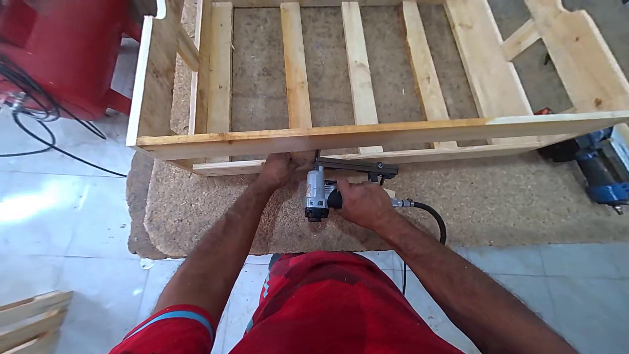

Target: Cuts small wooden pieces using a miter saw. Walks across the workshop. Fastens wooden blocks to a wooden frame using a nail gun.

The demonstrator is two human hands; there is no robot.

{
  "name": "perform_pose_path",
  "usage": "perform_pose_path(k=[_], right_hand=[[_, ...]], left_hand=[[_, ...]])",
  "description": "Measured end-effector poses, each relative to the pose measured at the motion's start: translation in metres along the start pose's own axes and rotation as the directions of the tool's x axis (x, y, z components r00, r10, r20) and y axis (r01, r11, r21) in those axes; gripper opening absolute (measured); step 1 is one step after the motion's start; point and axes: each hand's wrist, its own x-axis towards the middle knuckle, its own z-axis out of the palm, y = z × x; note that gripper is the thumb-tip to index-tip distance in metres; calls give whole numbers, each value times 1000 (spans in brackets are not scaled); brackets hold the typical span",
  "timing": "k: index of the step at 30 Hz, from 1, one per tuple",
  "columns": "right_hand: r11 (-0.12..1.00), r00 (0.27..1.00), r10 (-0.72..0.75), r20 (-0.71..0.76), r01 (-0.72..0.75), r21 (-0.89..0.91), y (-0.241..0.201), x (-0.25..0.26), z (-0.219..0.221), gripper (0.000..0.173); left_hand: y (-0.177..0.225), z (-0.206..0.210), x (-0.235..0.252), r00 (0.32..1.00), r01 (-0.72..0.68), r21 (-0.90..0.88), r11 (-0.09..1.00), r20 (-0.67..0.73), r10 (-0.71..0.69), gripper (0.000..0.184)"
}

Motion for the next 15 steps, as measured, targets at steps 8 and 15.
perform_pose_path(k=[8, 15], right_hand=[[999, 974, 46, 223, -49, 10, -12, -1, 1, 56], [998, 954, -17, 298, -2, 63, -41, 22, 31, 42]], left_hand=[[6, -12, -3, 994, 13, 107, 994, 109, -25, 40], [6, -4, -24, 994, -1, 107, 994, -107, 13, 42]])
